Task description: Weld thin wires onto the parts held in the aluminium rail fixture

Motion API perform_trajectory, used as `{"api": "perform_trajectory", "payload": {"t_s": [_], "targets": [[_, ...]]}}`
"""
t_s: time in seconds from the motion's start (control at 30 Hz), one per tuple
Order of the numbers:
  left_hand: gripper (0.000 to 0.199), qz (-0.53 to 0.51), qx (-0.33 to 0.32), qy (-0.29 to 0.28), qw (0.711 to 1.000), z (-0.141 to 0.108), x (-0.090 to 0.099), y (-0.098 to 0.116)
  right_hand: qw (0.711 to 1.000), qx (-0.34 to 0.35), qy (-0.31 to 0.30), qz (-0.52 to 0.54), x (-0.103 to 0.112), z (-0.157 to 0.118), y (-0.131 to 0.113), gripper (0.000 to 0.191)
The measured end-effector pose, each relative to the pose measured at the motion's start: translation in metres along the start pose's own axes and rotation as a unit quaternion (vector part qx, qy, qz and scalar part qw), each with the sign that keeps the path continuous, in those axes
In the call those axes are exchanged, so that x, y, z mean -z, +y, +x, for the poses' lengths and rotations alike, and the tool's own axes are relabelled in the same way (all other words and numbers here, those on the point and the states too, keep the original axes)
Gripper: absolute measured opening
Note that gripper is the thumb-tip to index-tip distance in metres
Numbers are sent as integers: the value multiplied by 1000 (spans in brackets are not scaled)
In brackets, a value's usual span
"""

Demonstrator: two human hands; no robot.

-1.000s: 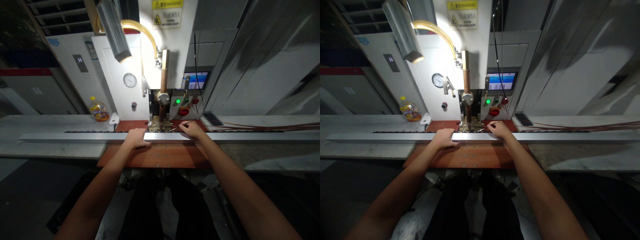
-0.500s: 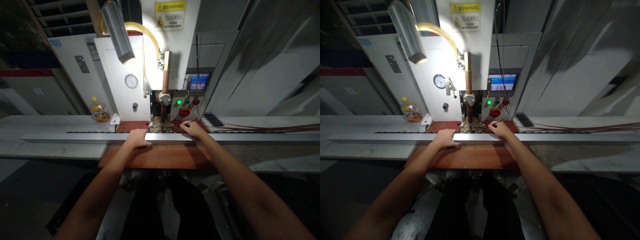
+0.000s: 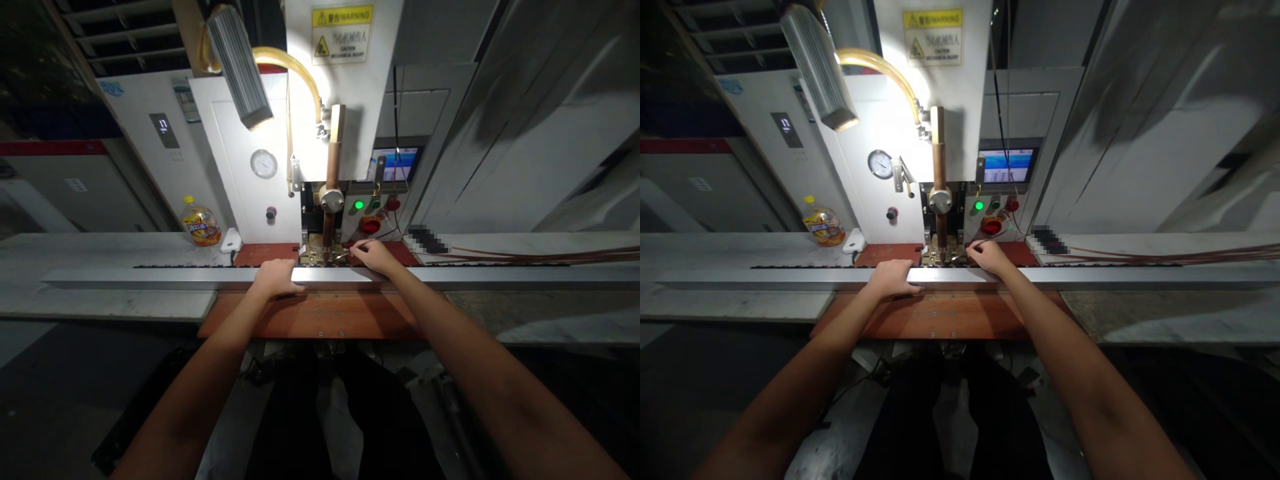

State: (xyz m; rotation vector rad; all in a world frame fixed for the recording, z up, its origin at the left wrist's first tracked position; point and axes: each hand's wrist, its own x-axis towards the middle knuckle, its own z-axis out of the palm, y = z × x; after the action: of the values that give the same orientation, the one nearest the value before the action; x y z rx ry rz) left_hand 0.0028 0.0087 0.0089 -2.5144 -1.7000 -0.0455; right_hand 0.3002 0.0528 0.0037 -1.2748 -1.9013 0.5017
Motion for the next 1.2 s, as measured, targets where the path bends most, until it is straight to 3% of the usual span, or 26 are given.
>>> {"api": "perform_trajectory", "payload": {"t_s": [0.53, 1.2], "targets": [[65, -7, 3, -2, 1000, 0, -2, -1, 998, 20, -52, -36, -15, 6, -2, 25], [65, -26, -6, -2, 1000, 0, -1, -4, 991, 28, -48, -124, -19, 1, -1, 21]]}}
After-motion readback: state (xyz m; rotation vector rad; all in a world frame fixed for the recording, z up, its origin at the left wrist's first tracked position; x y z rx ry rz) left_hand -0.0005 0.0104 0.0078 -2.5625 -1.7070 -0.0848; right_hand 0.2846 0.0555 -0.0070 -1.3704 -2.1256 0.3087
